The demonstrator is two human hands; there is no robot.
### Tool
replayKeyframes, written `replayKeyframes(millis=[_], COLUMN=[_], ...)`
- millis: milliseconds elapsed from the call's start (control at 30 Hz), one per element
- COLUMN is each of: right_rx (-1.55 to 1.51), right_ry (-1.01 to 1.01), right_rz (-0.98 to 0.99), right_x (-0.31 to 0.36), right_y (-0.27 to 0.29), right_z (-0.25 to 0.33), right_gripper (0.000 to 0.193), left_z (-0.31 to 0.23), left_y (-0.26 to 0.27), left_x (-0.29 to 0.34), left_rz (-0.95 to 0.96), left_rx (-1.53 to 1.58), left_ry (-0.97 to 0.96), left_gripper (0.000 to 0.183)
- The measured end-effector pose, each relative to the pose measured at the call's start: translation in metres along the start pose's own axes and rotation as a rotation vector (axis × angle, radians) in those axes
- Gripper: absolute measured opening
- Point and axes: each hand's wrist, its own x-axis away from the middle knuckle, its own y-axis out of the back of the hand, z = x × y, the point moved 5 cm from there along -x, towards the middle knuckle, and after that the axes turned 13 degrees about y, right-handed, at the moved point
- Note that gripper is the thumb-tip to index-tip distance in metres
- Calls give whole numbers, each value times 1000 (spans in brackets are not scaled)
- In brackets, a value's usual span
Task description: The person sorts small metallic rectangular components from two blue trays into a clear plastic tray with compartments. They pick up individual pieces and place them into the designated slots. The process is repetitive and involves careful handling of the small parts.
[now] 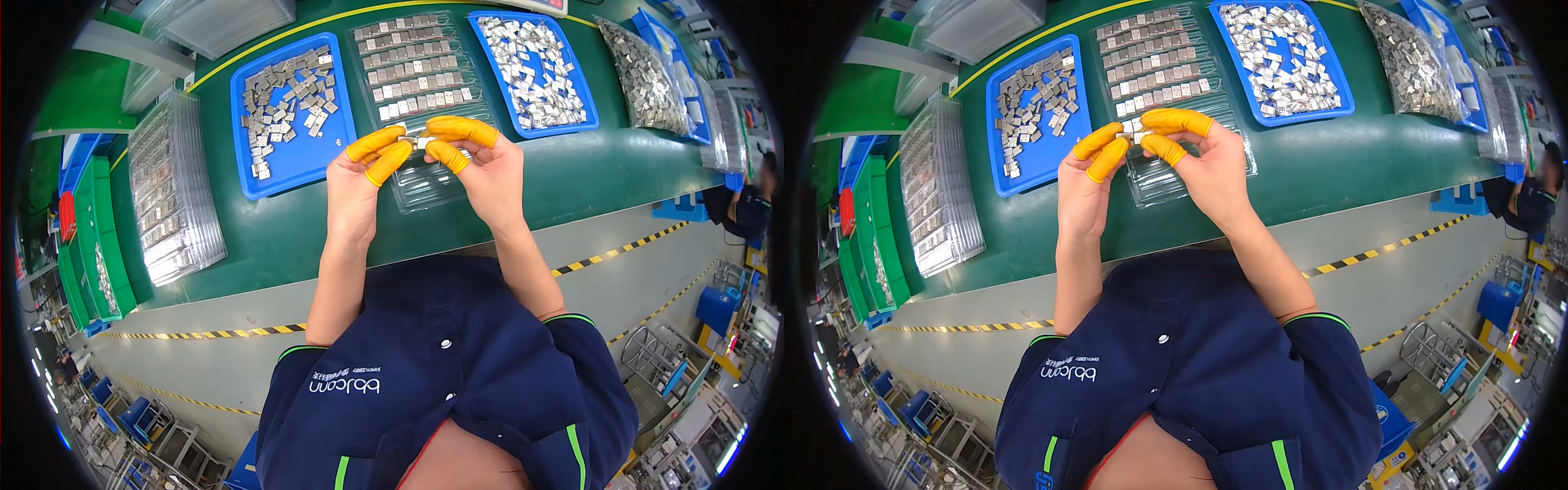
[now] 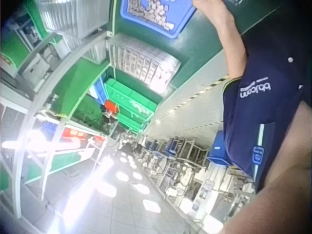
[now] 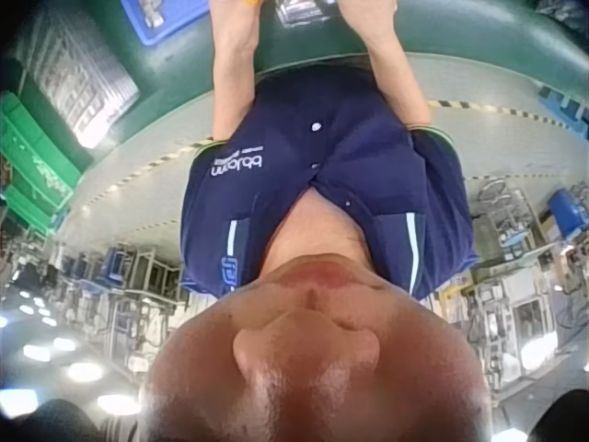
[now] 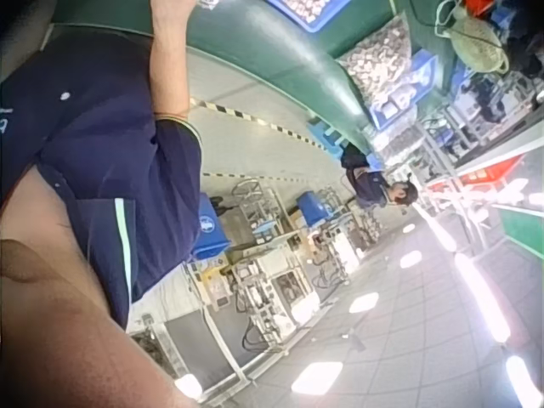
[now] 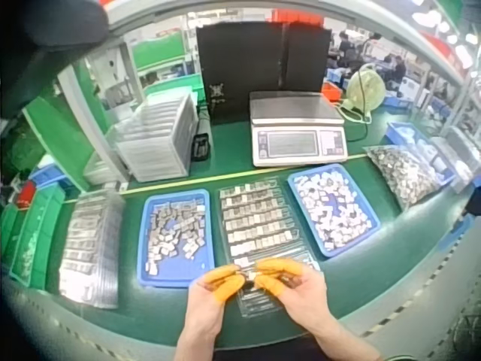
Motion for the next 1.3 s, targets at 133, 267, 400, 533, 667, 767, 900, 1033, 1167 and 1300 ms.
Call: replayKeyframes(millis=[133, 267, 400, 533, 667, 767, 900, 1033, 1167, 1300], right_rx=[64, 173, -117, -143, -19, 232, 345, 712, 1073, 1129], right_ry=[-33, 14, -76, -21, -11, 201, 221, 422, 610, 601], right_rz=[22, 74, 107, 137, 50, 74, 94, 126, 179, 212], right_x=[2, 2, 2, 5, 6, 8, 4, -7, -19, -18], right_y=[1, 5, 5, 2, 3, -3, -14, -8, -2, -3], right_z=[-4, -2, -13, -16, -11, -5, 5, 5, -16, -28], right_gripper=[25, 25, 22, 21, 20, 19, 17, 16, 16, 13], left_z=[1, -5, -1, 5, 5, 6, 7, -4, -18, -34], left_y=[0, -2, -3, -4, -9, -6, -2, 4, 35, 63], left_x=[0, 5, 5, 9, 9, 10, 10, 11, 13, 17], left_rz=[26, 17, 170, 215, 151, 77, 11, -109, -235, -435], left_rx=[-43, -184, -131, -40, -37, 18, 76, 13, -181, -395], left_ry=[-29, -40, 84, 83, 57, 36, -34, -165, -329, -412], left_gripper=[29, 26, 28, 27, 27, 29, 32, 32, 27, 23])
